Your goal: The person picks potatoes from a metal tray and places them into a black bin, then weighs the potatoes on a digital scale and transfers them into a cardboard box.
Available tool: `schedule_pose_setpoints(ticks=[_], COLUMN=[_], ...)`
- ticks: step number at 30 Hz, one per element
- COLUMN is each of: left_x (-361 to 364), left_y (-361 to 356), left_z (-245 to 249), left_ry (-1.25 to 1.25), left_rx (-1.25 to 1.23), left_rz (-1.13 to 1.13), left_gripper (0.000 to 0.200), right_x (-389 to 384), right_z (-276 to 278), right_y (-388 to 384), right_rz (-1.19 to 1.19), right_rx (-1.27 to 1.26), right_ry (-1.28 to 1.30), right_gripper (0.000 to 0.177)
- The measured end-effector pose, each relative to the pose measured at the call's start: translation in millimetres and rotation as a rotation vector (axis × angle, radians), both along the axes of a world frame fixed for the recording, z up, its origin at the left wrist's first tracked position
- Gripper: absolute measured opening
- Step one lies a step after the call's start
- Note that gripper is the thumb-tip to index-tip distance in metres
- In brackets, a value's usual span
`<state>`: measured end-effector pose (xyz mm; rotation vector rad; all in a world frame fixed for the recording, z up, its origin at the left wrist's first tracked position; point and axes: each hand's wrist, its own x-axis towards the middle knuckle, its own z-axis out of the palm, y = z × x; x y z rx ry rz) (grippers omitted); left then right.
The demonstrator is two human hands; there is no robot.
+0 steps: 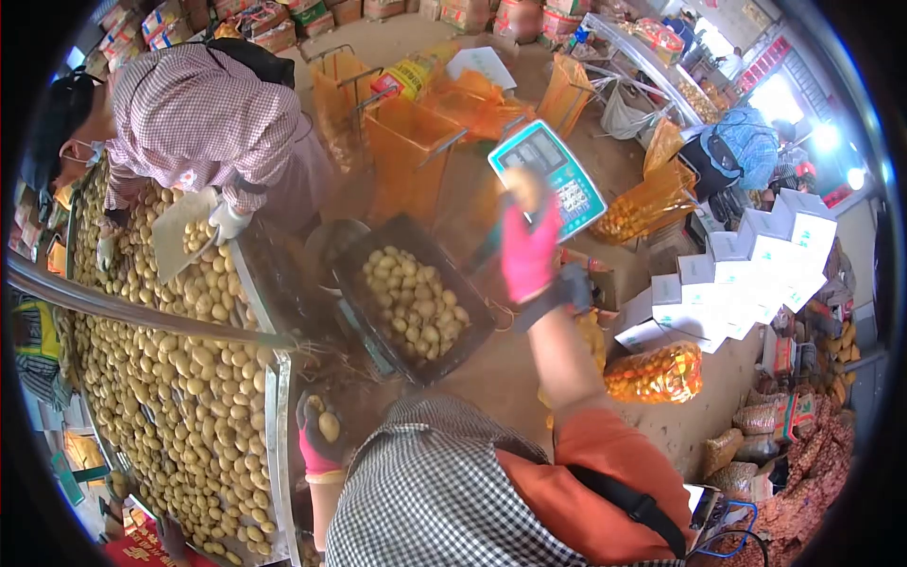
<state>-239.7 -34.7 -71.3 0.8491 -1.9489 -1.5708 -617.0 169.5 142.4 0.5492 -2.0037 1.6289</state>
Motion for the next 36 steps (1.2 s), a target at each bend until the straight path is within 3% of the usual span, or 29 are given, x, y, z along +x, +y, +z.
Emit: schedule_pose_setpoints(ticks=[1, 2, 3, 5, 6, 7, 9, 10, 11, 12, 15, 16, 19, 20, 21, 22, 24, 25, 26, 28, 29, 30, 32, 33, 35, 36], left_x=[-3, -5, -6, -8, -4, 1, -7, -7, -9, -9, -21, -20, -25, -26, -20, -16, -12, -10, -6, 1, 1, 8, 27, 29, 32, 38], left_y=[0, 3, 6, 3, 1, 0, 4, 2, 6, 3, 2, 0, -5, -9, -12, -15, -23, -24, -26, -26, -23, -22, -28, -28, -27, -29], left_z=[9, 26, 35, 34, 28, 6, 34, 33, 39, 28, 44, 25, 32, 46, 45, 43, 63, 75, 83, 101, 118, 101, 41, 29, 12, 1], left_ry=[0.003, -0.072, -0.152, -0.114, -0.063, -0.049, -0.03, -0.041, 0.007, 0.048, 0.051, 0.147, -0.043, -0.061, -0.089, -0.112, -0.094, -0.071, -0.066, -0.015, -0.063, -0.05, -0.198, -0.188, 0.229, 0.229], left_rx=[-0.002, -0.188, -0.37, -0.444, -0.53, -0.519, -0.368, -0.584, -0.069, -0.587, -0.673, -0.648, -0.552, -0.691, -0.598, -0.507, -0.494, -0.479, -0.478, -0.41, -0.245, -0.246, -0.55, -0.549, 0.716, 0.717], left_rz=[0.006, -0.047, -0.101, -0.135, -0.169, -0.155, -0.179, -0.159, -0.158, -0.084, 0.039, 0.034, 0.038, 0.049, 0.054, 0.061, 0.067, 0.058, 0.061, 0.107, 0.103, 0.091, -0.014, -0.028, 0.267, 0.258], left_gripper=[0.042, 0.041, 0.039, 0.041, 0.043, 0.049, 0.056, 0.066, 0.077, 0.083, 0.086, 0.066, 0.055, 0.051, 0.048, 0.046, 0.037, 0.029, 0.029, 0.023, 0.022, 0.022, 0.021, 0.021, 0.023, 0.023], right_x=[-39, -64, -98, -193, -188, -175, -132, -105, -68, -10, 102, 135, 196, 206, 213, 215, 209, 203, 200, 192, 193, 188, 177, 174, 167, 163], right_z=[2, 30, 43, 22, 27, 44, 54, 36, 15, 10, -74, -98, -135, -140, -146, -155, -155, -144, -144, -145, -140, -139, -138, -144, -164, -172], right_y=[20, 24, 35, 75, 75, 69, 46, 29, 9, -13, -66, -79, -114, -122, -126, -130, -136, -131, -132, -133, -132, -131, -127, -124, -121, -118], right_rz=[-0.213, -0.164, -0.208, -0.45, -0.43, -0.361, -0.206, -0.095, 0.029, 0.233, 1.02, 1.164, 1.328, 1.264, 1.189, 1.2, 1.379, 1.385, 1.384, 1.412, 1.425, 1.414, 1.605, 1.592, 1.205, 1.198], right_rx=[0.096, -0.062, 0.036, 0.401, 0.41, 0.421, 0.377, 0.306, 0.234, 0.335, 0.317, 0.448, 0.483, 0.515, 0.539, 0.538, 0.159, 0.111, 0.117, -0.233, -0.234, -0.237, -0.67, -0.676, -0.416, -0.421], right_ry=[0.106, 0.175, 0.179, 0.139, 0.132, 0.167, 0.195, 0.141, 0.073, -0.079, -0.678, -0.828, -0.67, -0.471, -0.276, -0.273, -0.983, -1.291, -1.287, -1.756, -1.671, -1.657, -1.853, -1.841, -1.718, -1.712], right_gripper=[0.051, 0.055, 0.058, 0.056, 0.056, 0.055, 0.048, 0.044, 0.04, 0.034, 0.035, 0.044, 0.055, 0.06, 0.064, 0.064, 0.068, 0.063, 0.063, 0.055, 0.054, 0.054, 0.046, 0.046, 0.041, 0.041])
